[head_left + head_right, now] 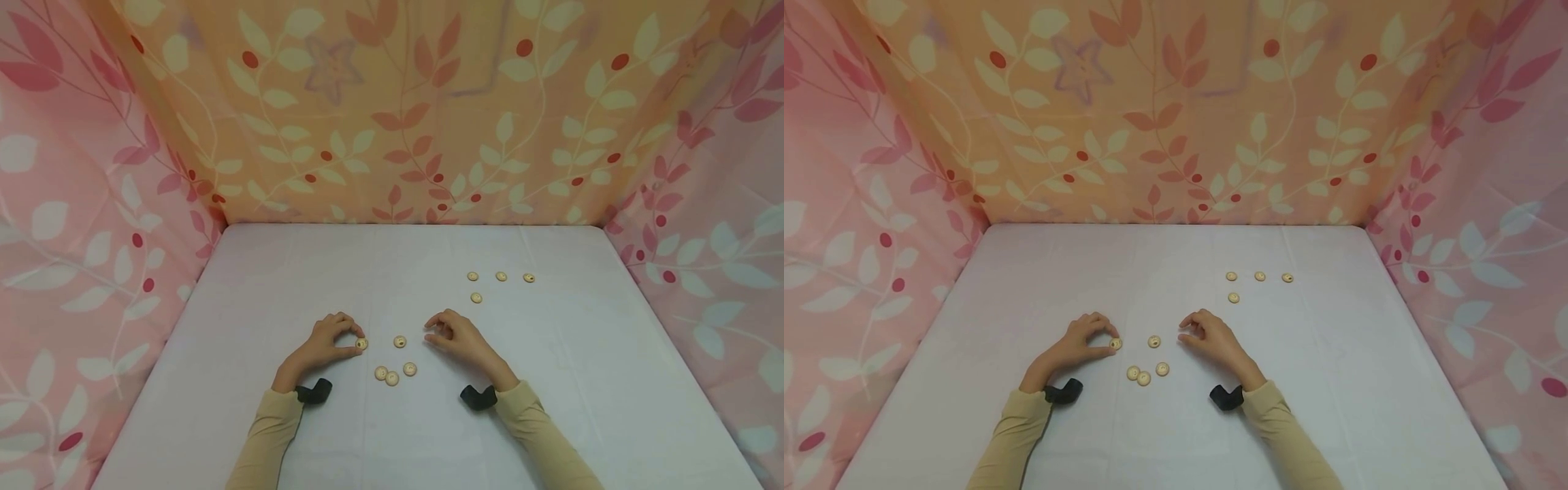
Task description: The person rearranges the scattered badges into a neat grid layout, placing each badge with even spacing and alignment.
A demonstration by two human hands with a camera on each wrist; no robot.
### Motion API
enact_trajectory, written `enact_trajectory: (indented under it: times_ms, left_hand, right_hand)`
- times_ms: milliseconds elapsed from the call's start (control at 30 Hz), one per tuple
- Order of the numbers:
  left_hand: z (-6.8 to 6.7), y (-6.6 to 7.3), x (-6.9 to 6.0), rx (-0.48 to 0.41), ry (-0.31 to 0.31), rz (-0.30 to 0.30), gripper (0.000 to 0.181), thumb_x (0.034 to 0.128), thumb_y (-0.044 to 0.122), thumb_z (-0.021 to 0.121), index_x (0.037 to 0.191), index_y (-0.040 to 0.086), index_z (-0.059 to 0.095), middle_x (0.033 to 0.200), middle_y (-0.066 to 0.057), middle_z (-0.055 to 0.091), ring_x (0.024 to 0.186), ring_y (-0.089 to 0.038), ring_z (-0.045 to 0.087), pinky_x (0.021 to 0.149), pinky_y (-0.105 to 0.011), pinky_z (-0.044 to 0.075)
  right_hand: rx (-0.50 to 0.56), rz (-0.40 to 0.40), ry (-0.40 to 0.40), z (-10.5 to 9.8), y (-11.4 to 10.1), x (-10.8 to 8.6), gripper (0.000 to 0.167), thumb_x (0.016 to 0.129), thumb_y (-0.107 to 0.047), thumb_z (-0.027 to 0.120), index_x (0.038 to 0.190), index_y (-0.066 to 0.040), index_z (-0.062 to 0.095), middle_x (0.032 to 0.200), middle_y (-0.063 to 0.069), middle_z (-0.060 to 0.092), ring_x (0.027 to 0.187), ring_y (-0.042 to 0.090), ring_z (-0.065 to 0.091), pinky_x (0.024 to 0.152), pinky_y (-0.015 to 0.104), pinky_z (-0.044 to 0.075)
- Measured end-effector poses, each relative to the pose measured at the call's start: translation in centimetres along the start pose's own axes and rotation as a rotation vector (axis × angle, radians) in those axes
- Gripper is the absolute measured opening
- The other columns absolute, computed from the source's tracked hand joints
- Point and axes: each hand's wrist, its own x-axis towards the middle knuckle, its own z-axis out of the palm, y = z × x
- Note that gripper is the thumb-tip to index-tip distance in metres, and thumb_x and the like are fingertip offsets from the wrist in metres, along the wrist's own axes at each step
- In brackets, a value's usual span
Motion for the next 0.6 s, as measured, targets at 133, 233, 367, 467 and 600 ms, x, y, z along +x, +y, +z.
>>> enact_trajectory:
  times_ms: [133,233,367,467,600]
  left_hand:
    - [0.0,0.1,0.0,-0.002,0.0,0.002,0.023,0.0764,0.037,0.074,0.096,0.029,0.064,0.106,0.01,0.054,0.1,-0.014,0.044,0.085,-0.041,0.025]
    - [-0.1,0.1,0.0,-0.005,-0.004,-0.002,0.023,0.0765,0.036,0.074,0.096,0.029,0.064,0.107,0.01,0.054,0.1,-0.014,0.044,0.086,-0.041,0.024]
    - [0.0,0.0,0.0,0.0,-0.004,-0.003,0.023,0.0767,0.036,0.074,0.097,0.029,0.064,0.107,0.01,0.054,0.101,-0.014,0.044,0.086,-0.042,0.025]
    - [0.1,0.0,0.0,0.003,-0.002,-0.002,0.023,0.0768,0.036,0.074,0.097,0.029,0.064,0.107,0.009,0.054,0.102,-0.014,0.044,0.086,-0.042,0.025]
    - [0.1,-0.2,0.0,0.002,-0.002,-0.002,0.023,0.0767,0.037,0.074,0.097,0.031,0.064,0.107,0.01,0.054,0.101,-0.014,0.044,0.086,-0.041,0.025]
  right_hand:
    - [0.007,-0.033,-0.062,0.7,-0.8,-0.4,0.019,0.082,-0.024,0.071,0.097,-0.014,0.065,0.081,-0.004,0.055,0.065,0.005,0.045,0.06,0.021,0.04]
    - [0.011,-0.055,-0.102,1.1,-1.3,-0.6,0.019,0.083,-0.027,0.07,0.097,-0.015,0.065,0.081,-0.005,0.055,0.065,0.003,0.045,0.06,0.02,0.04]
    - [0.015,-0.072,-0.161,1.6,-1.9,-0.9,0.02,0.083,-0.029,0.07,0.098,-0.017,0.065,0.081,-0.007,0.054,0.067,0.002,0.047,0.063,0.02,0.041]
    - [0.009,-0.069,-0.203,1.8,-2.5,-1.1,0.021,0.082,-0.03,0.071,0.098,-0.018,0.065,0.081,-0.009,0.054,0.069,0.004,0.05,0.066,0.021,0.042]
    - [-0.025,-0.079,-0.222,2.0,-3.1,-1.4,0.024,0.08,-0.034,0.072,0.098,-0.02,0.065,0.082,-0.008,0.056,0.073,0.007,0.051,0.068,0.021,0.042]
